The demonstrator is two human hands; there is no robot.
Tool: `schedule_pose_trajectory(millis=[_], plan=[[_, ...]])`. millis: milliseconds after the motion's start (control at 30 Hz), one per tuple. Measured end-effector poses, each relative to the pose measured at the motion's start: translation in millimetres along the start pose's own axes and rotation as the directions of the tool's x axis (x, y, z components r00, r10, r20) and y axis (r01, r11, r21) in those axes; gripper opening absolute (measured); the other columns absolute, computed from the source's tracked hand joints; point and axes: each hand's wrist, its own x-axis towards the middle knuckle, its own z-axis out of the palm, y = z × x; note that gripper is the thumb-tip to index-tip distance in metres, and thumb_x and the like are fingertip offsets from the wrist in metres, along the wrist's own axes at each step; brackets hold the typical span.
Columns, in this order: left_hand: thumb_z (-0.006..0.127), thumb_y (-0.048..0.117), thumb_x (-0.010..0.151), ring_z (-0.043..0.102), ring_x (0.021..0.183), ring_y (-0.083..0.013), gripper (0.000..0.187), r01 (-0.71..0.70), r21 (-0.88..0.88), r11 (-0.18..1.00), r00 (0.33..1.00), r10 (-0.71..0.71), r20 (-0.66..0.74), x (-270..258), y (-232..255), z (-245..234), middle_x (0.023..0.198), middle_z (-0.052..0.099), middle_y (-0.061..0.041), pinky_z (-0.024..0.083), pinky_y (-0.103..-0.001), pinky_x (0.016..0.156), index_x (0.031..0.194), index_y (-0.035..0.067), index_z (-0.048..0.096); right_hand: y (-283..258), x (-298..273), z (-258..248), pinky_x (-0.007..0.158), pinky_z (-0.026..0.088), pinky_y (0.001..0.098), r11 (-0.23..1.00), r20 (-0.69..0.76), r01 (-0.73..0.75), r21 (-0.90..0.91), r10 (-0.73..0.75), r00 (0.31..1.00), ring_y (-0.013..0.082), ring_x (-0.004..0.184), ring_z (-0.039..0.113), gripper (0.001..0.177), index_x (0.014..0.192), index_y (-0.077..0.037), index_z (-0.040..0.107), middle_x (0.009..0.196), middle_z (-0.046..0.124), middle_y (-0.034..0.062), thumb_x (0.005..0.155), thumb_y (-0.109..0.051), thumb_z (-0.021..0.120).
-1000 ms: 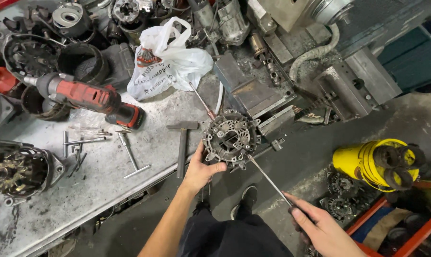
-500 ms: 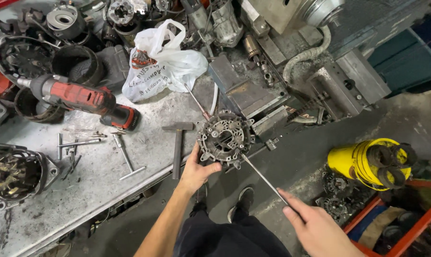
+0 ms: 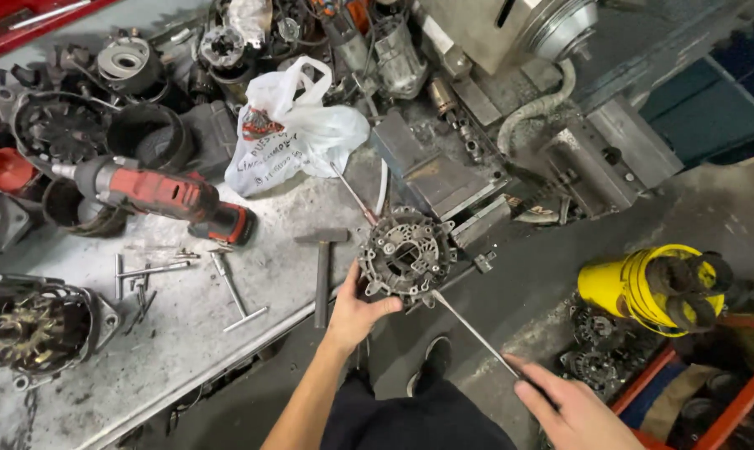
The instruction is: The person uses a hammer and a metal punch to strike a circular mechanical component clamped in a vise. They repeatedly reposition the punch and strike it to drive out a pin or fastener from the part.
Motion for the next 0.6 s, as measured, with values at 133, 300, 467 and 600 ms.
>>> schedule_pose_trajectory(millis=[133, 300, 467, 600], plan=[[0.093, 0.01, 0.061, 0.059, 0.129, -0.0255, 0.108, 0.039, 0.008, 0.999, 0.999, -0.038, -0.031, 1.5, -8.4, -0.9, 0.143, 0.061, -0.015, 0.043, -0.037, 0.112, 0.154, 0.003, 0.038, 20.0, 5.1, 12.0, 0.095, 0.059, 0.0228, 0.988, -0.031, 0.021, 0.153, -0.017, 0.999, 0.0048, 0.11, 0.082, 0.047, 0.138, -0.03, 0.067, 0.128, 0.086, -0.0131, 0.093, -0.034, 0.057], [0.088, -0.001, 0.062, 0.046, 0.05, -0.0133, 0.105, 0.361, -0.129, 0.924, 0.926, -0.372, -0.069, 0.8, 26.1, 4.3, 0.122, 0.069, -0.016, 0.03, -0.025, 0.038, 0.154, 0.014, 0.042, 8.2, 8.1, 20.4, 0.095, 0.055, 0.0216, 0.938, -0.08, 0.08, 0.337, -0.056, 0.995, 0.0058, 0.107, 0.075, 0.048, 0.14, -0.019, 0.069, 0.13, 0.083, -0.0095, 0.094, -0.025, 0.058], [0.074, 0.01, 0.082, 0.044, 0.05, -0.0123, 0.084, 0.356, -0.245, 0.902, 0.929, -0.37, -0.009, -1.6, 8.1, -3.6, 0.091, 0.061, -0.008, 0.03, -0.027, 0.04, 0.158, 0.019, 0.039, 8.0, 7.8, 22.4, 0.05, 0.035, 0.0294, 0.846, 0.034, -0.072, 0.528, 0.064, 0.997, 0.0166, 0.056, 0.048, 0.05, 0.146, -0.02, 0.071, 0.074, 0.066, 0.0083, 0.098, -0.023, 0.058], [0.065, 0.03, 0.092, 0.045, 0.047, -0.0122, 0.072, 0.35, -0.288, 0.891, 0.933, -0.36, 0.021, -1.8, 4.3, -4.6, 0.068, 0.053, -0.003, 0.028, -0.025, 0.039, 0.159, 0.024, 0.038, 8.1, 8.5, 25.3, 0.051, 0.043, 0.0313, 0.795, 0.057, -0.113, 0.595, 0.099, 0.993, 0.0189, 0.064, 0.053, 0.049, 0.146, -0.017, 0.07, 0.082, 0.067, 0.0109, 0.099, -0.02, 0.058]])
